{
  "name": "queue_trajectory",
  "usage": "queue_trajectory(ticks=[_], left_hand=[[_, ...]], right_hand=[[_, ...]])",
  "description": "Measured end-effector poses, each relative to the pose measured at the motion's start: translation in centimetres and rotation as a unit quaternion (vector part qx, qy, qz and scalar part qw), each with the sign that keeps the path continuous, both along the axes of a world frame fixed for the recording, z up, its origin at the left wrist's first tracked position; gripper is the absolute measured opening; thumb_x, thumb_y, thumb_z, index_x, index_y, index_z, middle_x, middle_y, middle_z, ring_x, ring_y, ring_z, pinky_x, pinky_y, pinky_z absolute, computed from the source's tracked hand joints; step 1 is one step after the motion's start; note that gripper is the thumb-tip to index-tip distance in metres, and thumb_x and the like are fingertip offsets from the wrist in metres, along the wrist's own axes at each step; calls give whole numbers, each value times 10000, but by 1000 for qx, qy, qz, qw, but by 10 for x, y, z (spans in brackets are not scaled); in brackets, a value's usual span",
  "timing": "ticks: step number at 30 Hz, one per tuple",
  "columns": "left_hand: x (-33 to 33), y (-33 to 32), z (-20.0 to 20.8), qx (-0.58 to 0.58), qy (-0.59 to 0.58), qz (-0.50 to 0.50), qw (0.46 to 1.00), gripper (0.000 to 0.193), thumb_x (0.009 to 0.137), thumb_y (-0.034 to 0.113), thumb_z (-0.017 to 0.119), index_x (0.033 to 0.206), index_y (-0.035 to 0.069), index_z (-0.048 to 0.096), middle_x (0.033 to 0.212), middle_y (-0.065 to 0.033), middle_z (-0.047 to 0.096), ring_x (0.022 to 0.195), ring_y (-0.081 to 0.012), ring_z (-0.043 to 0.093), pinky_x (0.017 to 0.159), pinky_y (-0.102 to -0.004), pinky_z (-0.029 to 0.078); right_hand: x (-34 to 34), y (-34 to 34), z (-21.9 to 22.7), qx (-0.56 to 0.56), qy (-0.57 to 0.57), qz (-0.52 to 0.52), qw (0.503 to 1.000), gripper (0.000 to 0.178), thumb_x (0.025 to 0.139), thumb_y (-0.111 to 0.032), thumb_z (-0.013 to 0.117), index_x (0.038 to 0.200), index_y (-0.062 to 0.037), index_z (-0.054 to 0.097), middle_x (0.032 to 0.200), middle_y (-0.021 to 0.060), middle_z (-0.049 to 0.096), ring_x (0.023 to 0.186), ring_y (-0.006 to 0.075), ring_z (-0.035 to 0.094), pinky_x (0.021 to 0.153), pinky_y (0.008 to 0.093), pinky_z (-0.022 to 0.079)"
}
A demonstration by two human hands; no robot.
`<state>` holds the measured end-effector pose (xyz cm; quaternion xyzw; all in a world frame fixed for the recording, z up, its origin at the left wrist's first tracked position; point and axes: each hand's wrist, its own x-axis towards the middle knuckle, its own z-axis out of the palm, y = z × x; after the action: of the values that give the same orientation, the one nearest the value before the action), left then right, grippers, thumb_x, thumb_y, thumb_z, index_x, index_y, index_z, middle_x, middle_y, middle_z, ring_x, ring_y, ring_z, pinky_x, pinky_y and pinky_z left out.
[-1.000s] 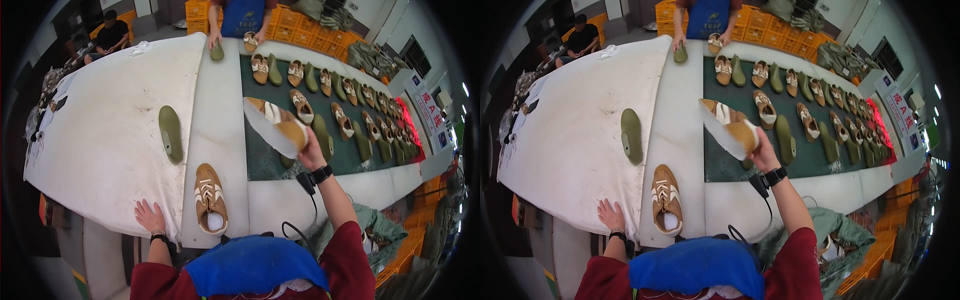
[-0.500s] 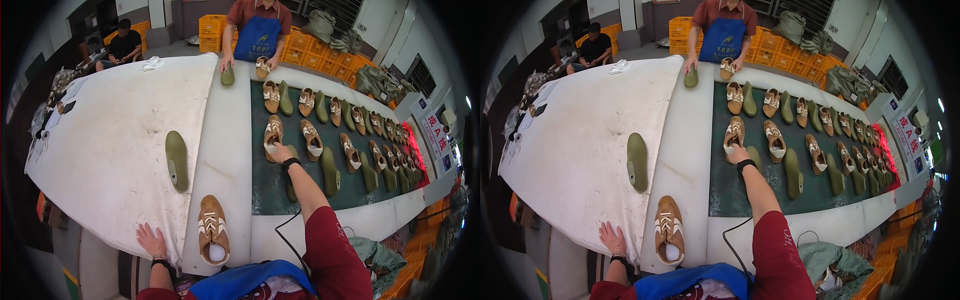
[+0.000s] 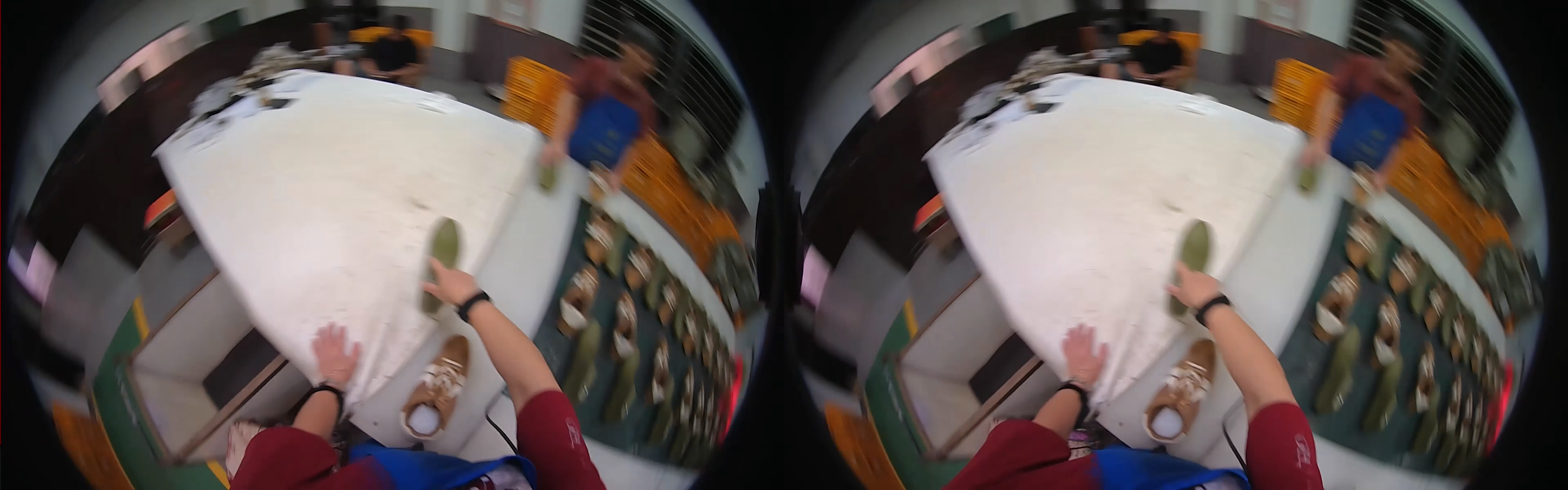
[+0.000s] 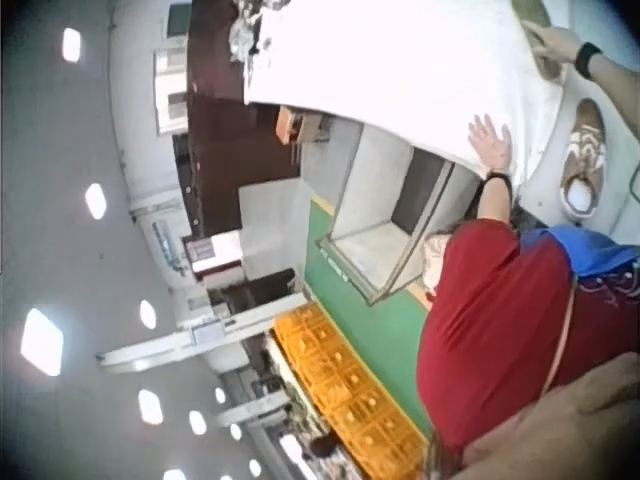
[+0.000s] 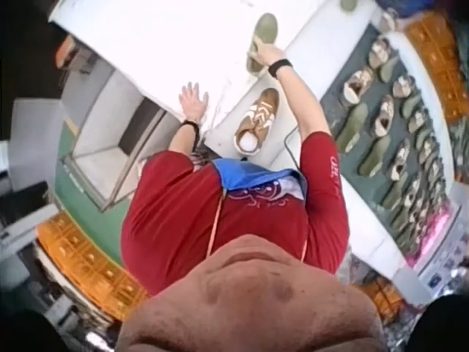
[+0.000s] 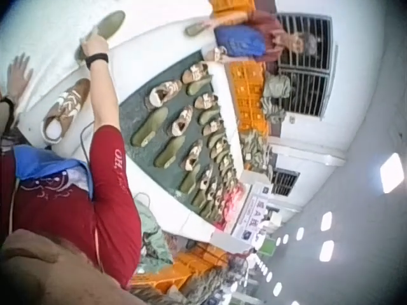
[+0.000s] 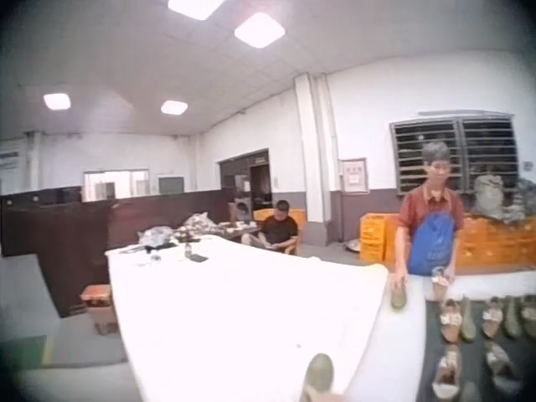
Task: Organizing shoes and shoe lasts on a conveyor belt in a factory.
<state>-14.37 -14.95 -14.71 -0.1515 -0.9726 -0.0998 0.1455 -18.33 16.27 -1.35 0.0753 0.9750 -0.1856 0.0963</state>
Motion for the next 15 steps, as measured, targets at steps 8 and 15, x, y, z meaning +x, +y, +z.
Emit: queue_trajectory(ticks=[8, 15], left_hand=[[23, 10, 25, 53, -52, 16, 997, 545, 827, 461, 495, 1263, 134, 478, 1375, -105, 366, 1290, -320, 281, 1047, -510, 200], [18, 22, 28, 63, -61, 6, 996, 529, 815, 441, 527, 1248, 141, 487, 1368, -98, 372, 1286, -314, 287, 1053, -503, 182]], right_hand=[[1, 30, -33, 138, 79, -90, 983, 315, 809, -272, 538, 1115, -234, 470, 791, 175, 639, 753, 364, 620, 667, 464, 482], [60, 86, -25, 175, 64, -97, 978, 369, 815, -269, 570, 1166, -248, 456, 732, 162, 631, 711, 341, 619, 623, 454, 478]])
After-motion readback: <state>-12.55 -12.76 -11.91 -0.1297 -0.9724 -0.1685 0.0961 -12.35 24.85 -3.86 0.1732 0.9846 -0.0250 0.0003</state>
